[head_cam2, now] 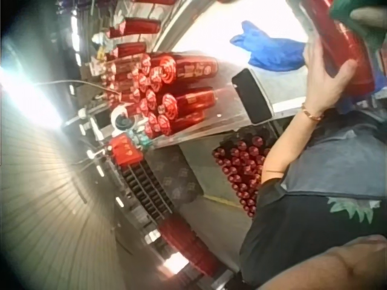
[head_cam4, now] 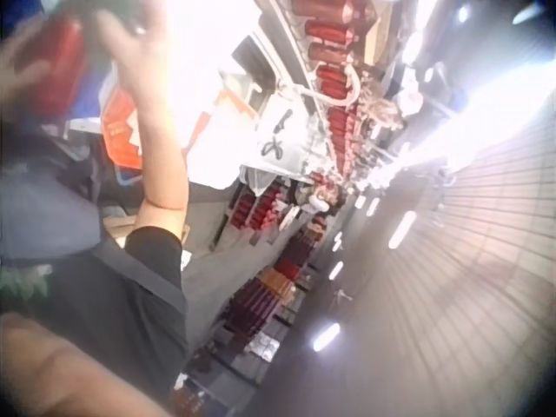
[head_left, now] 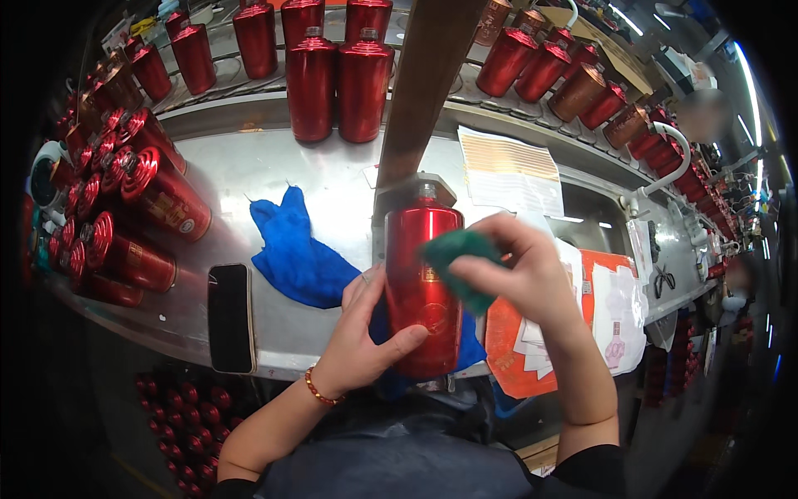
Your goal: The person applies adhesive labels to red cylindrical cans on a factory line. They peel backing from each label, align and press it onto the can, smooth the surface with a green tool, and place the finished can on a tray. The process repeats for multiple cans.
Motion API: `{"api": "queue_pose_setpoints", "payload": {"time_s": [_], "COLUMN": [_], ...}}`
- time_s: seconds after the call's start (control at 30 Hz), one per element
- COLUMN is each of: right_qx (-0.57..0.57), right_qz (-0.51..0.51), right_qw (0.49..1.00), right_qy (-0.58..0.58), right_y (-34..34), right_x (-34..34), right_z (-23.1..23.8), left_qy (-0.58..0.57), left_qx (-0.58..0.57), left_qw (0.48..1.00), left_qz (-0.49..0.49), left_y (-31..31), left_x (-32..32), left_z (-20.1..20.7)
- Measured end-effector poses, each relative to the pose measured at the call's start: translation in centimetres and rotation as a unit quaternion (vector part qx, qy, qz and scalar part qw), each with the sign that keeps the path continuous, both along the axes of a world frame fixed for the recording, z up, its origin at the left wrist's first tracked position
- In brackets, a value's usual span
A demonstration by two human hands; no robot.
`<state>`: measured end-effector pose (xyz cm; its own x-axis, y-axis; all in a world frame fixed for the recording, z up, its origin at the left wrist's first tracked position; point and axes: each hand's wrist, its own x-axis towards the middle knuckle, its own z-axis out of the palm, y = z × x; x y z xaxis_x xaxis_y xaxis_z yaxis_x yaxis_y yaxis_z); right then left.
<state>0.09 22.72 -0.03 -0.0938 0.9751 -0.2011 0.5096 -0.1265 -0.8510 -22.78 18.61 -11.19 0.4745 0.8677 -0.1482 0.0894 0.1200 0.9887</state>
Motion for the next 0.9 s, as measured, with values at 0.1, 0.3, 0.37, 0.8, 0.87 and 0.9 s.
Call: {"api": "queue_pose_setpoints", "payload": {"time_s": [0.1,0.3,0.37,0.8,0.87,0.9], "right_qx": [-0.031,-0.043,-0.026,0.010,0.003,0.002], "right_qz": [-0.097,-0.209,-0.153,-0.169,-0.165,-0.157], "right_qw": [0.993,0.967,0.969,0.976,0.975,0.978], "right_qy": [0.056,0.138,0.193,0.134,0.150,0.138], "right_y": [-1.5,-5.0,-6.5,-6.2,-6.2,-6.2], "right_x": [1.5,3.4,1.5,3.4,3.2,3.1], "right_z": [-0.2,-3.2,-1.9,-2.3,-2.1,-2.0], "left_qy": [-0.004,-0.006,0.001,-0.118,-0.108,-0.103], "left_qx": [-0.008,-0.021,-0.015,-0.169,-0.167,-0.165], "left_qw": [1.000,1.000,1.000,0.979,0.980,0.981], "left_qz": [0.017,0.015,0.012,0.009,0.008,0.007], "left_y": [-0.4,-0.3,-0.3,0.0,0.0,0.0], "left_x": [0.1,0.1,0.0,-0.1,-0.1,-0.2], "left_z": [-0.2,0.2,0.1,-0.5,-0.5,-0.5]}}
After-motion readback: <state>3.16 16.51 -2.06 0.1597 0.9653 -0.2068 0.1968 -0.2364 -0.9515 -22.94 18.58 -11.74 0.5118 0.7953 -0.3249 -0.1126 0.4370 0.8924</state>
